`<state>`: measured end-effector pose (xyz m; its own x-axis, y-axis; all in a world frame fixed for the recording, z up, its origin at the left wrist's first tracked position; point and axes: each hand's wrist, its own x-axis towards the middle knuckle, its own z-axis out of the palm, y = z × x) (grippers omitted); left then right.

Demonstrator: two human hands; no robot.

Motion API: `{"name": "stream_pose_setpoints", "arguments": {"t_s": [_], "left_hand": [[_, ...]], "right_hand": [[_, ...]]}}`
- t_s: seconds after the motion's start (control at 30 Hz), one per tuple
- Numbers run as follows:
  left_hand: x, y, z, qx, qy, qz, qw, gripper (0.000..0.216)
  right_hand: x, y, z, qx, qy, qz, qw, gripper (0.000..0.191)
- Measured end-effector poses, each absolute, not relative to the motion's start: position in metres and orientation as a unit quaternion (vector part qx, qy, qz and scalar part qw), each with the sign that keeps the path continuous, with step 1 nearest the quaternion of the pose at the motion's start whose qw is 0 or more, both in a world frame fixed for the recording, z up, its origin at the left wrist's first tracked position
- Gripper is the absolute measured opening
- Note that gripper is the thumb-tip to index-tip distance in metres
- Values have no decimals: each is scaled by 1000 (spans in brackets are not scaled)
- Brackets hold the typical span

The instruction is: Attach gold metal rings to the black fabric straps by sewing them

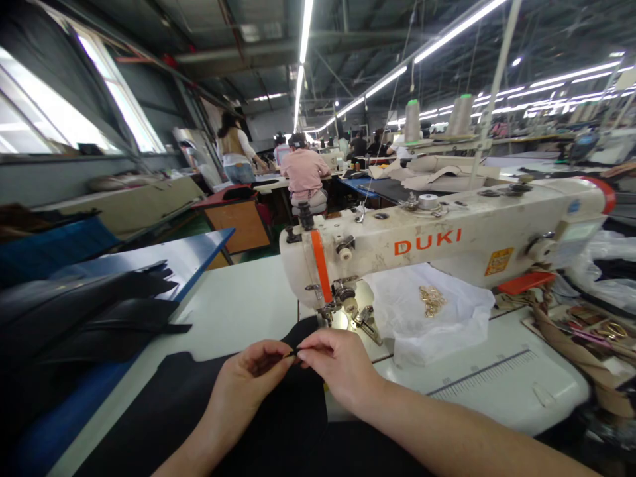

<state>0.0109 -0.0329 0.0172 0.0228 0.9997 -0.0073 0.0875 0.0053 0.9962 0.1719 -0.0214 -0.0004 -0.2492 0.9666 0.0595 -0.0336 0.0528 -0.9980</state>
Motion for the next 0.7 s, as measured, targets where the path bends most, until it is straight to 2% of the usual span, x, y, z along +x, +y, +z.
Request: {"name": "stream_pose_setpoints", "arguments": {"t_s": [0.17,0.33,0.7], "left_hand": [[9,-32,13,527,527,449,494,12],[3,-29,10,522,534,420,516,17],[-8,-25,15,559,540,357,518,17]], "right_hand": [[176,-22,5,-423,-679,437,411,11],[176,-22,8,-435,-723,375,384,13],[170,-20,-5,-439,-679,459,369,12]]}}
